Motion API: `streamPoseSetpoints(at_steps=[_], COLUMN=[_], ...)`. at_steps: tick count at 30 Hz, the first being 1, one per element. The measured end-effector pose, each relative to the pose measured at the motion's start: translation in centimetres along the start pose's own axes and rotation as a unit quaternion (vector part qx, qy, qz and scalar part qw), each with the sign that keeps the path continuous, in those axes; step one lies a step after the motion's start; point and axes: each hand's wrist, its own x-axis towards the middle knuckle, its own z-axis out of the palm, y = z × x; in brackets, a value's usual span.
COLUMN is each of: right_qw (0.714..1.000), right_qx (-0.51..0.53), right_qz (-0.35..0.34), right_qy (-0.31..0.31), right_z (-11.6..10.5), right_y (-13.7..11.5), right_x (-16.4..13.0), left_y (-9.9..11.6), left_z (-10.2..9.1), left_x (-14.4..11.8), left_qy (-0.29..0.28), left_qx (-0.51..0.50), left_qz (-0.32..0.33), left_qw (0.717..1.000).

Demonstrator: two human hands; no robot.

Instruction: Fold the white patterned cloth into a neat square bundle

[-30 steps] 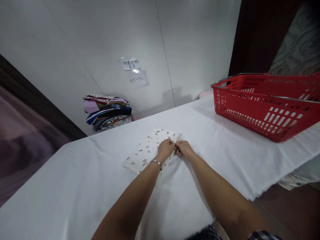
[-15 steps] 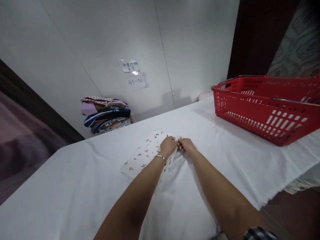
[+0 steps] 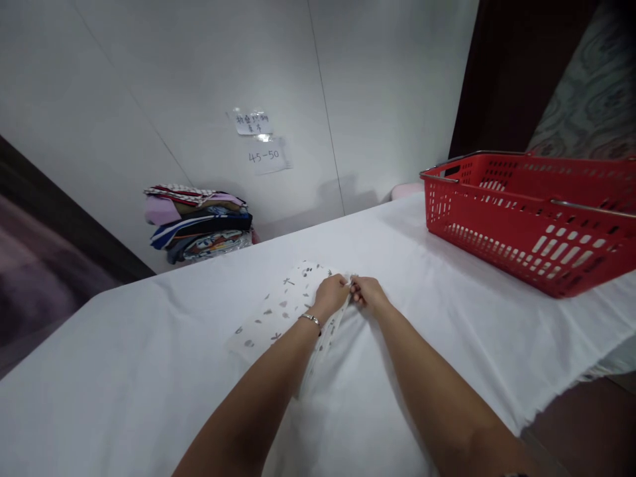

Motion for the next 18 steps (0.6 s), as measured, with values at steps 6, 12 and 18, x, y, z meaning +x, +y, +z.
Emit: streamPoseSetpoints(at_steps=[6, 12, 18], right_qw=[1.000, 0.999, 0.999], right_qx=[-0.025, -0.037, -0.038], right_qz=[-0.008, -0.013, -0.022], right_qy=[0.013, 0.021, 0.008], right_z=[0.2, 0.3, 0.0], right_y=[-0.3, -0.2, 0.0], right_x=[-0.5, -0.4, -0.3], left_y=[-0.2, -0.7, -0.5], left_z=[-0.5, -0.2, 0.5], left_x=[0.5, 1.0, 0.3], left_qy=[-0.016, 0.008, 0.007], left_qx=[-0.061, -0.106, -0.060], left_qz=[0.008, -0.017, 0.032], left_qw=[0.998, 0.994, 0.998])
